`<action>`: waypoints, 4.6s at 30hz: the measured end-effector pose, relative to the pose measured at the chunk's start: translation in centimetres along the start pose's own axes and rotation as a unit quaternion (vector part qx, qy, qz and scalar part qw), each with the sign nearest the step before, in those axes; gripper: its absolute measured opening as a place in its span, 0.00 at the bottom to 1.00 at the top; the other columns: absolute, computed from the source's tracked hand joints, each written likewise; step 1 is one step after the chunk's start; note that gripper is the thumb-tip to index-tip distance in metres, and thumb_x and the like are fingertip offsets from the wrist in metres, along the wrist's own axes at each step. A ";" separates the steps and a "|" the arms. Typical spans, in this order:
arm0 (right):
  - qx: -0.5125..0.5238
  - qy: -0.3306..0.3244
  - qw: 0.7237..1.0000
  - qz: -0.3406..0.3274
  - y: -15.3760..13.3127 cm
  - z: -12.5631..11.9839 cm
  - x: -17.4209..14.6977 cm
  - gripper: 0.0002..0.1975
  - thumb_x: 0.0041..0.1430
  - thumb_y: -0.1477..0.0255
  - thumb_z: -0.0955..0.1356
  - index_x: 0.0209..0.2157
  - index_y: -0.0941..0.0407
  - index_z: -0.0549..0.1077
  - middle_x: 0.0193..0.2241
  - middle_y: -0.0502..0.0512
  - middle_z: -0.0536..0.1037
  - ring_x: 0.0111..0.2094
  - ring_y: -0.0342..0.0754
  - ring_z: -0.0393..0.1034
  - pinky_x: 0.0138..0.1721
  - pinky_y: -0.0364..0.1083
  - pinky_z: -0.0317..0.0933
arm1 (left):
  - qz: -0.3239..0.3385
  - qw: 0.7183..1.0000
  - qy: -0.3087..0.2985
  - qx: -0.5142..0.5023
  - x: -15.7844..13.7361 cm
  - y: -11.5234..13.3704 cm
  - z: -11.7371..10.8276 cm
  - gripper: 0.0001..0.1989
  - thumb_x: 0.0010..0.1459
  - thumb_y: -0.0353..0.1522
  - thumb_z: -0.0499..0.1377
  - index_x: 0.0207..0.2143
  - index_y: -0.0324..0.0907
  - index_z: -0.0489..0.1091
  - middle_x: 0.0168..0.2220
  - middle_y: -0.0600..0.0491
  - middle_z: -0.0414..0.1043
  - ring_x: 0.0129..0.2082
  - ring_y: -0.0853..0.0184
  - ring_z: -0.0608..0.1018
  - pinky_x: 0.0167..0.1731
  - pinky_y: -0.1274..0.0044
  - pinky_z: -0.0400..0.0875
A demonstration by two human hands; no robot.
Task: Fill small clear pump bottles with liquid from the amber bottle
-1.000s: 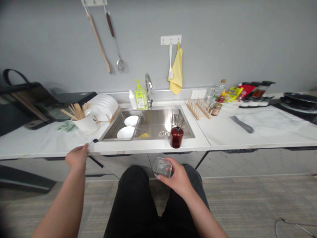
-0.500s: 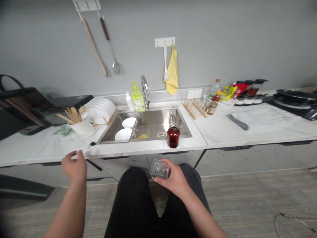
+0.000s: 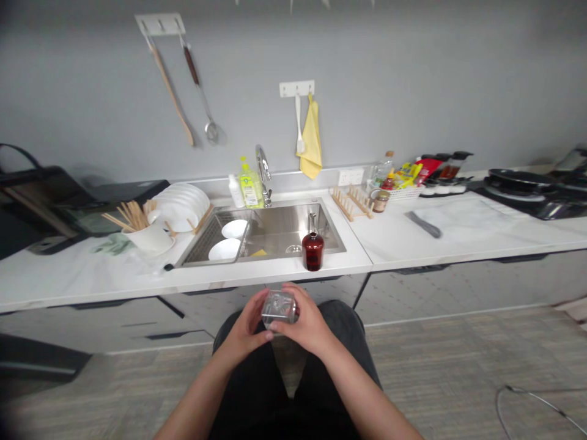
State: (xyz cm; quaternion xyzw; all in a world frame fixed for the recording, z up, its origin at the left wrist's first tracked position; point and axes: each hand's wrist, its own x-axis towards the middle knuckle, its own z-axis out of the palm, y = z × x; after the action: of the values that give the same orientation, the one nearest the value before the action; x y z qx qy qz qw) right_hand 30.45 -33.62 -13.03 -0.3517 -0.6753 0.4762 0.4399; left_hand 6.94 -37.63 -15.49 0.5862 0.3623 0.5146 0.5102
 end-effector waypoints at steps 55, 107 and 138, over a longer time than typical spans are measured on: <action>-0.203 0.083 0.976 0.000 5.0 -12.3 36.1 0.39 0.48 0.70 0.88 0.61 0.55 0.80 0.52 0.60 0.91 0.52 0.61 0.87 0.62 0.64 0.78 | 0.092 0.990 0.111 -0.004 36.9 0.1 -15.8 0.44 0.36 0.30 0.85 0.57 0.45 0.74 0.59 0.46 0.81 0.56 0.56 0.83 0.60 0.62 0.79; -0.246 -0.079 0.966 -0.013 11.0 -11.6 38.6 0.34 0.46 0.71 0.87 0.56 0.53 0.81 0.49 0.55 0.89 0.49 0.58 0.84 0.53 0.54 0.75 | 0.065 0.993 0.050 0.080 38.7 -4.4 -19.5 0.44 0.45 0.37 0.87 0.65 0.47 0.82 0.62 0.44 0.83 0.66 0.46 0.81 0.71 0.52 0.74; -0.270 -0.096 0.958 0.001 10.8 -11.5 38.3 0.38 0.46 0.70 0.88 0.59 0.48 0.80 0.52 0.53 0.90 0.52 0.63 0.86 0.56 0.59 0.79 | 0.064 0.994 0.036 0.079 38.3 -3.4 -19.5 0.43 0.43 0.34 0.86 0.63 0.46 0.80 0.61 0.43 0.82 0.64 0.47 0.81 0.64 0.56 0.80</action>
State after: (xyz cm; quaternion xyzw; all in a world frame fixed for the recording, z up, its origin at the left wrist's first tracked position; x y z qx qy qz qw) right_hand 27.70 7.73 -11.59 -0.4105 -0.8174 0.3082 0.2613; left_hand -3.73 3.85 -10.88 0.6274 0.3819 0.5368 0.4152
